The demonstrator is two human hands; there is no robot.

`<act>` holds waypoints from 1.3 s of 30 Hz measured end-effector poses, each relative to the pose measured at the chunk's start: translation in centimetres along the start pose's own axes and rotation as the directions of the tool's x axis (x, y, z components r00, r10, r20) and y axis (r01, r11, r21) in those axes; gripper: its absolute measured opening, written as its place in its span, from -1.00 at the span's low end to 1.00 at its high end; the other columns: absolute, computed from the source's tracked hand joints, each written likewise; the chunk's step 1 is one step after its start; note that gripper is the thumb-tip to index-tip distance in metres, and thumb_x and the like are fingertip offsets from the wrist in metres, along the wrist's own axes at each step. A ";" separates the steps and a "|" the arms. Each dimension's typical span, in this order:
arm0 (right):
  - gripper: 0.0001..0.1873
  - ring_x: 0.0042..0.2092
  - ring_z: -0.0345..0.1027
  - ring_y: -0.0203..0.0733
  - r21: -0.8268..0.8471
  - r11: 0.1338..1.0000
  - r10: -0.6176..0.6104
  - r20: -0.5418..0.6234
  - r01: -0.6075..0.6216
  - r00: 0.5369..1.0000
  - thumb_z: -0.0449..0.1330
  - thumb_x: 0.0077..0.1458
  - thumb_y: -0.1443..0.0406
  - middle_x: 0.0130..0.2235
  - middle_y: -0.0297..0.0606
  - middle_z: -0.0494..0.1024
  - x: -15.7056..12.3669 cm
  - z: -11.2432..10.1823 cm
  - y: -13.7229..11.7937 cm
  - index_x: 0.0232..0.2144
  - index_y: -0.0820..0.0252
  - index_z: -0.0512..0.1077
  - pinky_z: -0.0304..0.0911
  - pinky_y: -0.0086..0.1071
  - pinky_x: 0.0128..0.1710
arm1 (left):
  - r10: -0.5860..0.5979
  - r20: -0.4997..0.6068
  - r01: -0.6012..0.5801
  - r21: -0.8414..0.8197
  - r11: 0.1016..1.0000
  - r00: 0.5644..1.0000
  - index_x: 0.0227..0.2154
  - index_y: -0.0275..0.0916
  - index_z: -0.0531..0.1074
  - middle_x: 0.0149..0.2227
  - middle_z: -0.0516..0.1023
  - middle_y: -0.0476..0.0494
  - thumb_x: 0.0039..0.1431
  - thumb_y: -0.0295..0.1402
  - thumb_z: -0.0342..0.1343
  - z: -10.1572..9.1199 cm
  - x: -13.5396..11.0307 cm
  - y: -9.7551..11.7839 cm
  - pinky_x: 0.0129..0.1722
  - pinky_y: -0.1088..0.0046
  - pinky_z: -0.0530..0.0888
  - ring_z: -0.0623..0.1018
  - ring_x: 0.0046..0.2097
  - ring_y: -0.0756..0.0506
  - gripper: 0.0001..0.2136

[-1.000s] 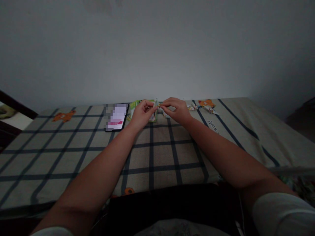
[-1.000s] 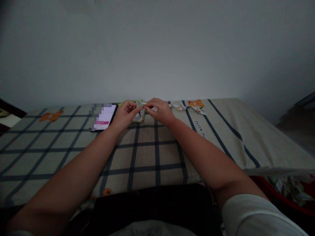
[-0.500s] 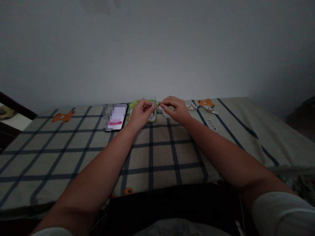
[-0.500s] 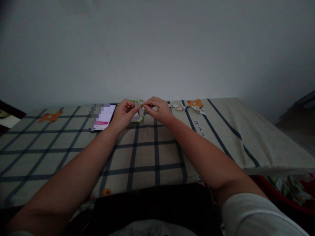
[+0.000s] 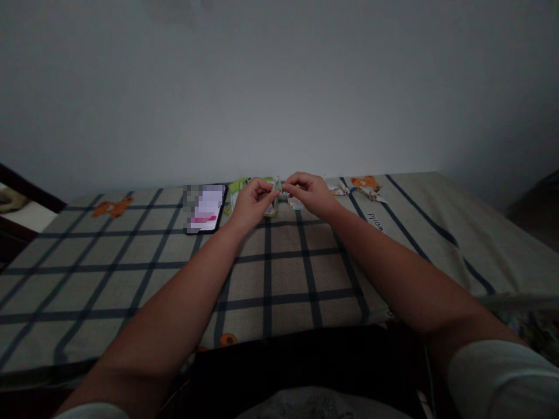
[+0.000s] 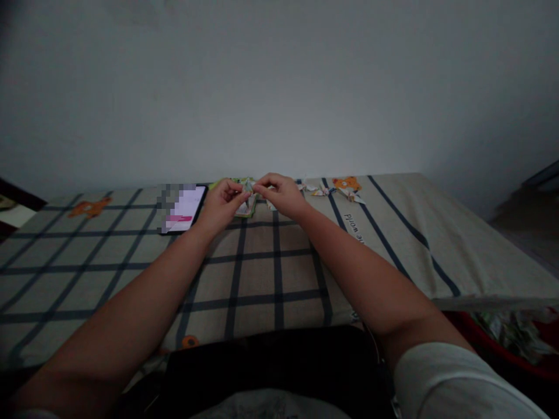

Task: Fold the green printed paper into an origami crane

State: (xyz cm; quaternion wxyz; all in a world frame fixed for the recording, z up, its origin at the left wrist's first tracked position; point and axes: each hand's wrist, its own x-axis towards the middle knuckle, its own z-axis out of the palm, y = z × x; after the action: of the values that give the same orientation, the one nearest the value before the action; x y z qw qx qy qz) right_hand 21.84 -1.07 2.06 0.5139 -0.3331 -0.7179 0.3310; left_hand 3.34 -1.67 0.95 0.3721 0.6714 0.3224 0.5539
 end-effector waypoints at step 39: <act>-0.76 -0.33 0.42 -0.22 -0.218 0.972 -0.093 -0.041 0.082 0.995 0.26 0.07 0.13 -0.33 -0.18 0.59 -0.2 0.3 0.6 -0.37 0.21 0.54 0.34 -0.31 -0.27 | -0.115 -0.038 0.111 -0.085 0.990 0.993 -0.42 -0.22 0.36 -0.39 0.54 -0.01 -0.13 -0.18 0.40 -0.3 0.4 0.0 -0.31 0.47 0.42 0.52 -0.34 -0.01 -0.65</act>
State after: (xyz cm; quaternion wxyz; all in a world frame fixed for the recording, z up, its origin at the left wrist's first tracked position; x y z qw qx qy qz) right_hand 21.72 -0.96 1.36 0.5070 -0.3635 -0.7502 0.2192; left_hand 3.07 -1.27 1.16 0.4234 0.6240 0.3447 0.5591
